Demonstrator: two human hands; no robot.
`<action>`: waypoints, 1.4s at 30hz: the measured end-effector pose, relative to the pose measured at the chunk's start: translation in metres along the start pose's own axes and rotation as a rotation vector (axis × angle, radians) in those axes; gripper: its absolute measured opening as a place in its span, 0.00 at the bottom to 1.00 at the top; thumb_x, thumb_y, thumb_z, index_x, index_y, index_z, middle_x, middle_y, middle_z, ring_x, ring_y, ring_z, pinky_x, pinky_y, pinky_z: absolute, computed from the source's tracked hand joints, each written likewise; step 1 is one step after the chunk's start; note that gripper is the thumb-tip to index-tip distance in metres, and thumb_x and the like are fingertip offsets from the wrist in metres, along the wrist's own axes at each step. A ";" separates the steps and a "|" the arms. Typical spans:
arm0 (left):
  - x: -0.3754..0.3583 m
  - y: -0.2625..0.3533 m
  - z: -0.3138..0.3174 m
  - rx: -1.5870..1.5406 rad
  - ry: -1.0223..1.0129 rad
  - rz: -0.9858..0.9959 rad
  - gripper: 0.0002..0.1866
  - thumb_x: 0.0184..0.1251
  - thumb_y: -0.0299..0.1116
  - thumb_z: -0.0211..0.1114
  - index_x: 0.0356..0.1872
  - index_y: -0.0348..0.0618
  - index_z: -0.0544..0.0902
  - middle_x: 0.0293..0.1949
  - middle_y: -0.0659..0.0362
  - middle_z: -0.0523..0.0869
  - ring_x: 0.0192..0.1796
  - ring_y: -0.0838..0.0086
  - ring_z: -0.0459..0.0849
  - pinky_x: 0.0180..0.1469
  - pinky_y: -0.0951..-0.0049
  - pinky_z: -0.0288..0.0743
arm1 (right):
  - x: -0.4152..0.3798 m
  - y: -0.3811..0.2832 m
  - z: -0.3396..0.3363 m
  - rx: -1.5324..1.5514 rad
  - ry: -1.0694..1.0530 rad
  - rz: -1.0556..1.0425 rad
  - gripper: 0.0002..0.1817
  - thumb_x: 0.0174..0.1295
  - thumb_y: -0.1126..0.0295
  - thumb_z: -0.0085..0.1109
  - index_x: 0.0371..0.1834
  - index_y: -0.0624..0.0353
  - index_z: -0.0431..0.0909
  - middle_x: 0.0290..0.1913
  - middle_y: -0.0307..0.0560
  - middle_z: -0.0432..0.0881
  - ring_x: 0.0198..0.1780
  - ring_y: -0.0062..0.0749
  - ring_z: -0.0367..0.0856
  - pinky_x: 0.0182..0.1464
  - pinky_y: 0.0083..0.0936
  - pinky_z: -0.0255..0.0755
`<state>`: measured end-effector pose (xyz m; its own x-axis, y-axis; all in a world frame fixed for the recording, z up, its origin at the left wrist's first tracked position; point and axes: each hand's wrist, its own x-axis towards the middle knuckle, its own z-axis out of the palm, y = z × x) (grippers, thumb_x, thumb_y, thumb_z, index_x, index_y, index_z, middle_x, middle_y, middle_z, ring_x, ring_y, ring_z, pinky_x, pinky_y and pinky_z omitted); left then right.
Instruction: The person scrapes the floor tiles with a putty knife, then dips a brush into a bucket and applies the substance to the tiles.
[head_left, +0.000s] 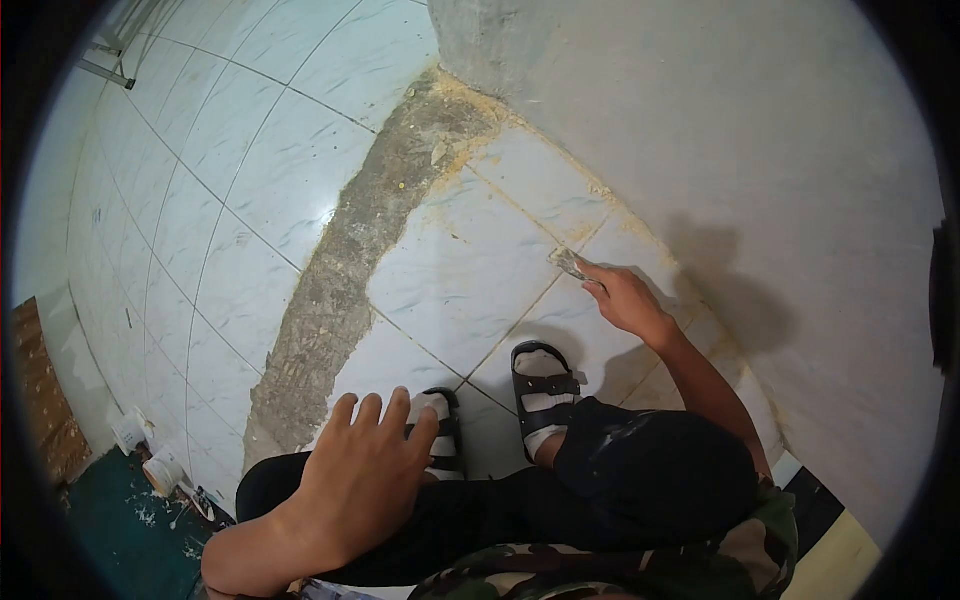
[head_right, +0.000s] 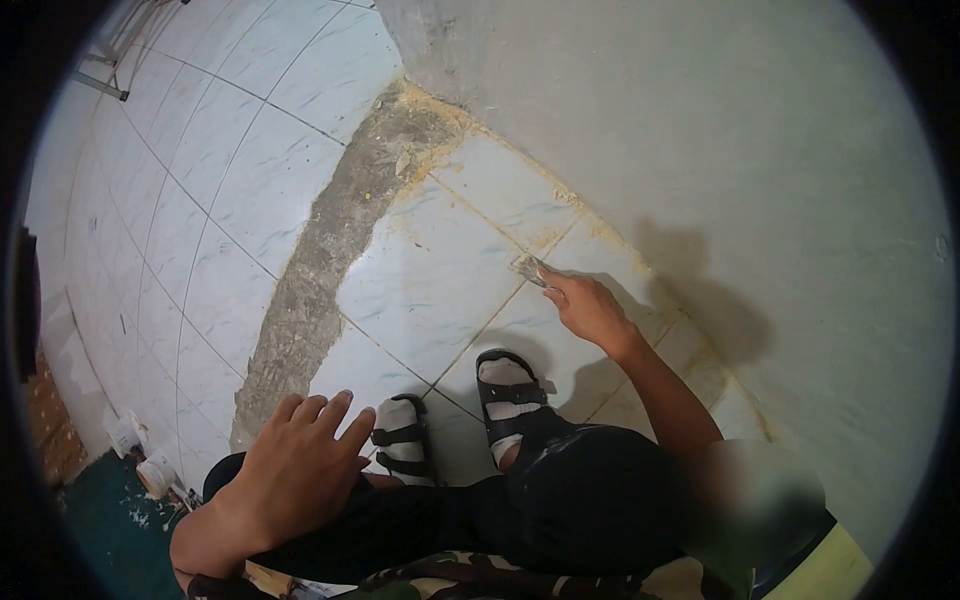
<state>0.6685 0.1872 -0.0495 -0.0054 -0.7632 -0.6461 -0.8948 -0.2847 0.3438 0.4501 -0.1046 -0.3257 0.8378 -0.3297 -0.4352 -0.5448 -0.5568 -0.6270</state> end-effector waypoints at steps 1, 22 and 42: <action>0.000 -0.002 -0.002 -0.003 0.003 -0.005 0.24 0.70 0.35 0.67 0.64 0.35 0.78 0.61 0.40 0.82 0.61 0.51 0.82 0.67 0.52 0.71 | 0.012 -0.002 0.005 0.003 0.017 -0.025 0.21 0.77 0.65 0.56 0.71 0.54 0.79 0.55 0.66 0.86 0.57 0.63 0.84 0.59 0.46 0.77; -0.001 -0.027 -0.008 -0.055 -0.068 -0.114 0.24 0.72 0.36 0.66 0.64 0.35 0.77 0.63 0.38 0.81 0.63 0.49 0.81 0.69 0.51 0.70 | 0.106 -0.061 0.004 -0.044 -0.009 -0.077 0.21 0.77 0.65 0.56 0.70 0.58 0.78 0.51 0.67 0.87 0.55 0.63 0.85 0.57 0.51 0.77; -0.009 -0.029 0.002 -0.023 -0.047 -0.095 0.25 0.71 0.38 0.67 0.64 0.37 0.77 0.63 0.39 0.81 0.62 0.48 0.82 0.67 0.51 0.72 | 0.173 -0.129 0.034 -0.470 0.097 -0.216 0.24 0.69 0.78 0.48 0.68 0.68 0.77 0.36 0.65 0.86 0.40 0.59 0.88 0.43 0.48 0.83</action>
<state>0.6931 0.2034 -0.0553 0.0577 -0.7044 -0.7074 -0.8820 -0.3679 0.2944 0.6643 -0.0634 -0.3421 0.9409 -0.2262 -0.2520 -0.3031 -0.8945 -0.3287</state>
